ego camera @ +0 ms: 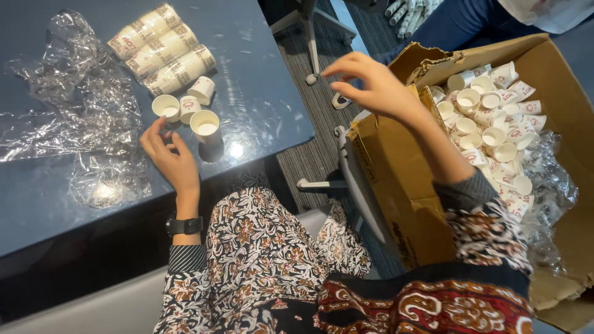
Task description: The recorder is sorting and counting paper cups from a large box onto a table, occasionally stacking them and removing plastic wrap.
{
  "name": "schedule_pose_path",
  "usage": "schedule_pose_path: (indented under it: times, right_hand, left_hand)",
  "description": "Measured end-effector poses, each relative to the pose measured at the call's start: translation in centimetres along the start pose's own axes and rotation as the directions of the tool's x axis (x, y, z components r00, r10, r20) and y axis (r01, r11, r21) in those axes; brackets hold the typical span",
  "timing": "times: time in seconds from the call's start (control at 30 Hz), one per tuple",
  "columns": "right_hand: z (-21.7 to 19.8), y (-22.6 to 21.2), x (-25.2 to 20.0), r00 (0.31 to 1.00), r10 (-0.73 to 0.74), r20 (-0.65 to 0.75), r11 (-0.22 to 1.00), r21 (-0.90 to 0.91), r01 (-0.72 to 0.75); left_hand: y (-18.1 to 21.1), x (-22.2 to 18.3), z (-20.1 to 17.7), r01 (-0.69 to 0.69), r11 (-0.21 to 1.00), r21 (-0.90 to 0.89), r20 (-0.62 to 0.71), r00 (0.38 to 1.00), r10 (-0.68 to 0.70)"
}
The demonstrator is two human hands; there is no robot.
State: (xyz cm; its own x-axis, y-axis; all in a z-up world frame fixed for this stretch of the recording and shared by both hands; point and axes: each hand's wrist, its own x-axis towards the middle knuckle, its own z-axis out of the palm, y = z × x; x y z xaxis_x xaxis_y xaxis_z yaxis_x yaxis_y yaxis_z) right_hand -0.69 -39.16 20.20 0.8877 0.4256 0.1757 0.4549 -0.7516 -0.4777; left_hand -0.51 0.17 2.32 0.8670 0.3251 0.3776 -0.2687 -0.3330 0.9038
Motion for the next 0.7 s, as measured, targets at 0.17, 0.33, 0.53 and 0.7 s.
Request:
schedule_pose_path:
  times: [0.17,0.33,0.53,0.7]
  right_hand:
    - [-5.1,-3.1,-7.6,0.963,0.244,-0.118,0.968,-0.037,-0.25]
    - [-7.6,1.1,-13.4,0.894,0.188,-0.407,0.919,-0.249,-0.306]
    - [-7.1,11.9,-19.2,0.794,0.344,-0.501,0.863,-0.165,-0.478]
    - [-5.5,12.7,-17.4,0.799,0.357,-0.484,0.877,-0.121,-0.464]
  left_hand:
    - [-1.3,2.2,-0.5,-0.24,0.882,0.405,0.117,0.971,0.21]
    - [-1.7,2.9,-1.2,-0.165,0.897,0.409,0.087,0.986,0.142]
    - [6.3,0.8,-3.4,-0.211,0.962,0.171,0.046,0.977,0.206]
    - [7.3,1.4,-3.2,-0.449,0.811,0.374,0.379,0.873,0.308]
